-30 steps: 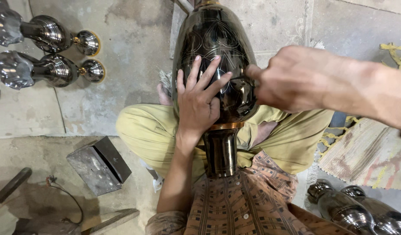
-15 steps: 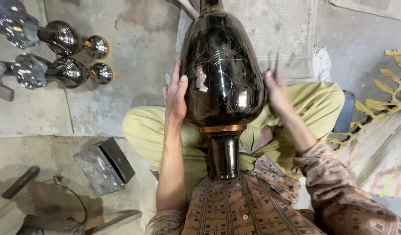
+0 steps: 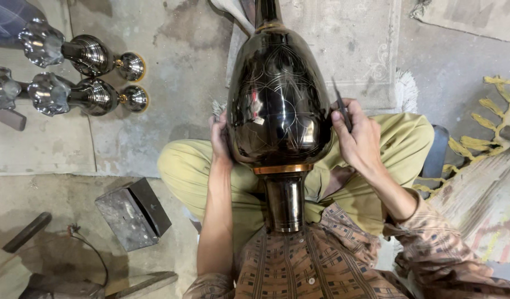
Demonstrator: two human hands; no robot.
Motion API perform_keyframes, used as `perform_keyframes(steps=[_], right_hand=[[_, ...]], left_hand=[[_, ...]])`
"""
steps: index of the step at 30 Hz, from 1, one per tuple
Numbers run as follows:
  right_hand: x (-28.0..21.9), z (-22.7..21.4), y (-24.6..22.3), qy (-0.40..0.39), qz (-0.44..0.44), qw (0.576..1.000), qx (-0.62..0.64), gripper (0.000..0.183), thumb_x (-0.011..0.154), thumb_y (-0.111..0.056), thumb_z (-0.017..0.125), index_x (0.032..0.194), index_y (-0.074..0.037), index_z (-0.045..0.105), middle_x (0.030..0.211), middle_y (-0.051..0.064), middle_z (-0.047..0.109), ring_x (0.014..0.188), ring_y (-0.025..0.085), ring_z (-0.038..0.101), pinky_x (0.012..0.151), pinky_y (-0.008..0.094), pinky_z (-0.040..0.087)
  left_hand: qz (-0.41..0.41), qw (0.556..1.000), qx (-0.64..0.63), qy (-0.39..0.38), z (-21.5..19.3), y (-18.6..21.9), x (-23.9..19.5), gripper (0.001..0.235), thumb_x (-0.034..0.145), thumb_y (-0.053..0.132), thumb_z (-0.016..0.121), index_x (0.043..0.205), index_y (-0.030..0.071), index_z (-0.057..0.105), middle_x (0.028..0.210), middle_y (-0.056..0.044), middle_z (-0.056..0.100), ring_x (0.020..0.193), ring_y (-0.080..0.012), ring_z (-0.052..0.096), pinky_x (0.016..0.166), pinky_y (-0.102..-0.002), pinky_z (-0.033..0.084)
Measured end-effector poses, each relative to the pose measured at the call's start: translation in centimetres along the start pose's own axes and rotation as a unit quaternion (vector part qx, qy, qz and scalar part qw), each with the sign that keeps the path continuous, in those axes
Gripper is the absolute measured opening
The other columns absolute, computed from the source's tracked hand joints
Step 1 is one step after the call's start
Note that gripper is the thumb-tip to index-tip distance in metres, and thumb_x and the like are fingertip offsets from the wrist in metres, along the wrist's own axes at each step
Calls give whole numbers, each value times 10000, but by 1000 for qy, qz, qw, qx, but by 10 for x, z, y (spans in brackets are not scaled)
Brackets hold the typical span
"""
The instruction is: The person sits cross-legged on the floor and uses a small metal tool to engrave intricate patterns onto the surface of a large, polished metal vase. The person holds the vase steady with one hand while carefully carving designs with the other.
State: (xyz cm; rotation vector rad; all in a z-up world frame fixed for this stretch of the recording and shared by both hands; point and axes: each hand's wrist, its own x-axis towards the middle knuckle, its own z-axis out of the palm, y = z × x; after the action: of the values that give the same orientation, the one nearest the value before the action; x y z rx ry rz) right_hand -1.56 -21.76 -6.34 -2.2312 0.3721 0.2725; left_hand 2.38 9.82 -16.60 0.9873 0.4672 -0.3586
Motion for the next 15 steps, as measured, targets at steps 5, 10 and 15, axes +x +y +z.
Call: perform_keyframes(steps=[5, 10, 15], right_hand=[[0, -31, -1, -48, -25, 997, 51, 289, 1090, -268, 560, 1108, -48, 745, 567, 18, 610, 424, 86, 528, 375, 279, 390], [-6, -72, -36, -57, -85, 995, -3, 282, 926, -164, 799, 1175, -36, 763, 685, 50, 678, 513, 107, 531, 396, 302, 394], [-4, -95, -89, -58, -113, 986, -108, 595, 850, -163, 847, 1378, -23, 609, 753, 73, 738, 481, 117, 639, 384, 287, 490]], left_hand=[[112, 992, 56, -4, 16, 13, -9, 566, 884, 274, 466, 1399, 46, 523, 1322, -133, 605, 1240, -241, 563, 1089, -396, 457], [238, 908, 341, 55, 58, 44, -46, 454, 915, 385, 522, 1283, 131, 603, 1406, -199, 588, 1225, -320, 577, 1043, -569, 472], [368, 736, 568, 0, 122, 44, -79, 261, 913, 412, 577, 1022, 228, 726, 1559, -112, 580, 1504, -325, 469, 1271, -687, 152]])
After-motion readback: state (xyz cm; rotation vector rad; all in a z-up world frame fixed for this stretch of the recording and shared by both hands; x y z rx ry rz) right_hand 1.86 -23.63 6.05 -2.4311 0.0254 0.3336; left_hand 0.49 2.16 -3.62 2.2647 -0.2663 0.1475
